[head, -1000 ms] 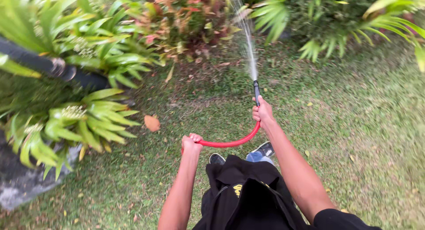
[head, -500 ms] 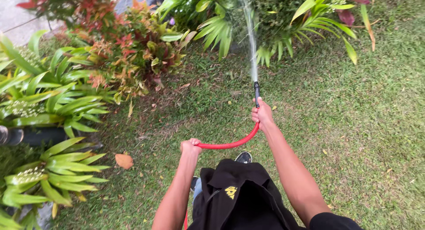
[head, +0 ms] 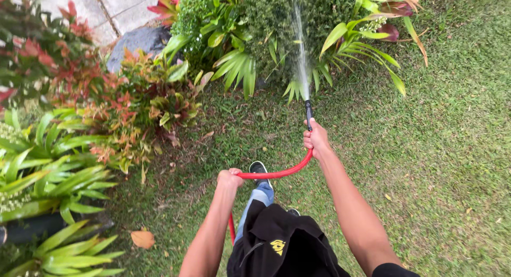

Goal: The person waters several plants in a garden using a hose with a spray nozzle, moving along the flowerbed to cover different sections.

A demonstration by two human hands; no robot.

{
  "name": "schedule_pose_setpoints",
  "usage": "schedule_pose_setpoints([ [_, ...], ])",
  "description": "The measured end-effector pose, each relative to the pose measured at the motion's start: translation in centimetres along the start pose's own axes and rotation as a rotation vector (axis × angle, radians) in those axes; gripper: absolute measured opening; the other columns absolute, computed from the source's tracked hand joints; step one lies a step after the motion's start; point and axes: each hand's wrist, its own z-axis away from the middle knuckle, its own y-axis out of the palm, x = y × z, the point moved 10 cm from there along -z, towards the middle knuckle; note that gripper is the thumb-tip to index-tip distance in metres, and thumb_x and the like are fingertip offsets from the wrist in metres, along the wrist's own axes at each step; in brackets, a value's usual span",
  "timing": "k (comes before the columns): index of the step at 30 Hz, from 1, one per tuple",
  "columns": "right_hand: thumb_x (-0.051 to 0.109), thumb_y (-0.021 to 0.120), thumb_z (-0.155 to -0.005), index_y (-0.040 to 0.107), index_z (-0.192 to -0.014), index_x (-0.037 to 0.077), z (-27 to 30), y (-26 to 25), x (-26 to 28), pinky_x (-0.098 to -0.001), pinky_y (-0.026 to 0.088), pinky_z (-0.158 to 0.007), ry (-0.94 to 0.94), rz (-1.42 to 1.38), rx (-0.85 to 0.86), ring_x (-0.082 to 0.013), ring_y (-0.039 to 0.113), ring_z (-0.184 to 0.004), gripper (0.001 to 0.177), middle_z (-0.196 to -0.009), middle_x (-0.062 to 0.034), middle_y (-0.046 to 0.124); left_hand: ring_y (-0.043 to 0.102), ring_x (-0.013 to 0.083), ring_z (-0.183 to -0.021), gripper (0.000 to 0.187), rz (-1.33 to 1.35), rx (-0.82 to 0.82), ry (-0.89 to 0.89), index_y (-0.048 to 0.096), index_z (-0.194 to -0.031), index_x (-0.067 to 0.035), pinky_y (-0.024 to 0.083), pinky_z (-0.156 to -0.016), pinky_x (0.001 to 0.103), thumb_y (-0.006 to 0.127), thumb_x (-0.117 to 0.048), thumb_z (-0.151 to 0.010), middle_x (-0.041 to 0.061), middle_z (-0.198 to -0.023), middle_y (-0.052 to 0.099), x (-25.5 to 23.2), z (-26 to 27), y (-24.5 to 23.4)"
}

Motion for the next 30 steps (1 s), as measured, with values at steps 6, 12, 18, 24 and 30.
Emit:
schedule_pose_setpoints([
  [6, 0.045, 0.045, -0.107, 0.056, -0.122, 0.013, -7.0, 3.3, 4.5, -0.0254, 0.021, -0.035, -0.005, 0.033, -0.042, -0.0069, 0.027, -0.041, 0.037, -0.061, 0.0034, 0.039, 0.028, 0.0121, -0.042, 0.044, -0.077, -0.02, -0.032, 0.03, -0.065, -0.013, 0.03, -0.039, 0.025, 0.028, -0.03, -0.106, -0.001, -0.054, 0.028, -0.2, -2.2, 8.4],
  [12, 0.044, 0.045, -0.107, 0.058, -0.124, 0.014, -12.9, 9.8, 8.1, -0.0245, 0.021, -0.036, -0.025, -0.014, -0.011, -0.0053, 0.029, -0.042, 0.036, -0.062, 0.0048, 0.038, 0.029, 0.0111, -0.04, 0.041, -0.003, -0.058, -0.079, 0.029, -0.065, -0.014, 0.033, -0.036, 0.023, 0.031, -0.022, -0.106, -0.002, -0.053, 0.029, -4.3, -3.5, 17.8],
  [18, 0.046, 0.045, -0.108, 0.054, -0.125, 0.013, -15.4, 12.4, 13.9, -0.0247, 0.022, -0.036, -0.035, -0.091, -0.055, -0.0058, 0.027, -0.042, 0.038, -0.063, 0.0051, 0.037, 0.029, 0.0107, -0.038, 0.046, -0.062, 0.086, -0.112, 0.03, -0.065, -0.015, 0.03, -0.035, 0.024, 0.026, -0.028, -0.109, -0.003, -0.052, 0.029, -5.2, -5.0, 29.8],
  [24, 0.048, 0.046, -0.108, 0.054, -0.121, 0.013, -19.4, 13.6, 20.5, -0.0236, 0.021, -0.037, -0.076, -0.169, -0.05, -0.0054, 0.026, -0.042, 0.039, -0.062, 0.0043, 0.037, 0.027, 0.0091, -0.038, 0.048, -0.169, 0.223, -0.085, 0.029, -0.064, -0.016, 0.031, -0.035, 0.023, 0.023, -0.033, -0.109, -0.005, -0.052, 0.026, -4.5, -5.2, 42.7],
  [30, 0.048, 0.044, -0.109, 0.053, -0.113, 0.011, -23.5, 14.9, 26.6, -0.0233, 0.021, -0.036, -0.057, -0.196, -0.019, -0.0052, 0.025, -0.042, 0.038, -0.063, 0.0052, 0.036, 0.029, 0.01, -0.039, 0.044, -0.162, 0.301, 0.006, 0.032, -0.066, -0.013, 0.033, -0.034, 0.022, 0.026, -0.023, -0.108, -0.003, -0.054, 0.032, -3.6, -3.0, 51.9],
])
